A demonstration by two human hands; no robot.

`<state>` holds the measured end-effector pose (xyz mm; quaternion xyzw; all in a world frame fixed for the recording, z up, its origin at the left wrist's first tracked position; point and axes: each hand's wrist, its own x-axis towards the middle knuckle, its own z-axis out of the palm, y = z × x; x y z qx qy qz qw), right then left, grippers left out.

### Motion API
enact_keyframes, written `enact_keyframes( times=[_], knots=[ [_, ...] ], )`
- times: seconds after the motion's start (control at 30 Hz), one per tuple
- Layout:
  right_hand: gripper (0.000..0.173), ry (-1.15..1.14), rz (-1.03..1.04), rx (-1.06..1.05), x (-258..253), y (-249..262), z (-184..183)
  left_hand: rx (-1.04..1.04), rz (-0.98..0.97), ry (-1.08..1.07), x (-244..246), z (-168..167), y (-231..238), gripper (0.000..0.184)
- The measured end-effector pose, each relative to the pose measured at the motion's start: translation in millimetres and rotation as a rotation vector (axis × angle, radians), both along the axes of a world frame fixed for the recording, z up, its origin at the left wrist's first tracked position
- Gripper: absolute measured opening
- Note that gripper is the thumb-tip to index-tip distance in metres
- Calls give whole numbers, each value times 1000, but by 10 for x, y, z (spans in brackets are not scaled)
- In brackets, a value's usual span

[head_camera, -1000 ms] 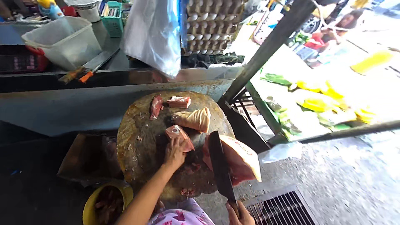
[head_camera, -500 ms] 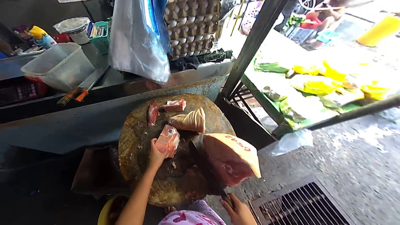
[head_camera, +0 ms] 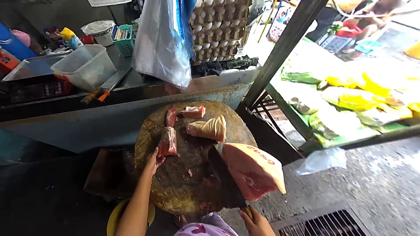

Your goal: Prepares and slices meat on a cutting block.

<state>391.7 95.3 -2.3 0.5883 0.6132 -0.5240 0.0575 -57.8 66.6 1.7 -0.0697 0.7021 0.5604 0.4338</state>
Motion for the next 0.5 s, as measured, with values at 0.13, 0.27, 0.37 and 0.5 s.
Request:
enact_keyframes(
  times=[0.13, 0.27, 0.37, 0.5],
  knots=[
    [41, -6, 17, -2, 25, 16, -25, -162, -140, 100, -36, 55, -24, 57],
    [41, -12, 15, -5, 17, 27, -21, -403, -458, 394, -201, 104, -32, 50],
    [41, -12, 18, 2, 27, 29, -25, -373, -593, 526, -256, 153, -1, 40],
    [42, -27, 23, -3, 27, 34, -17, -420, -896, 437, -15, 368, 50, 37]
  ],
)
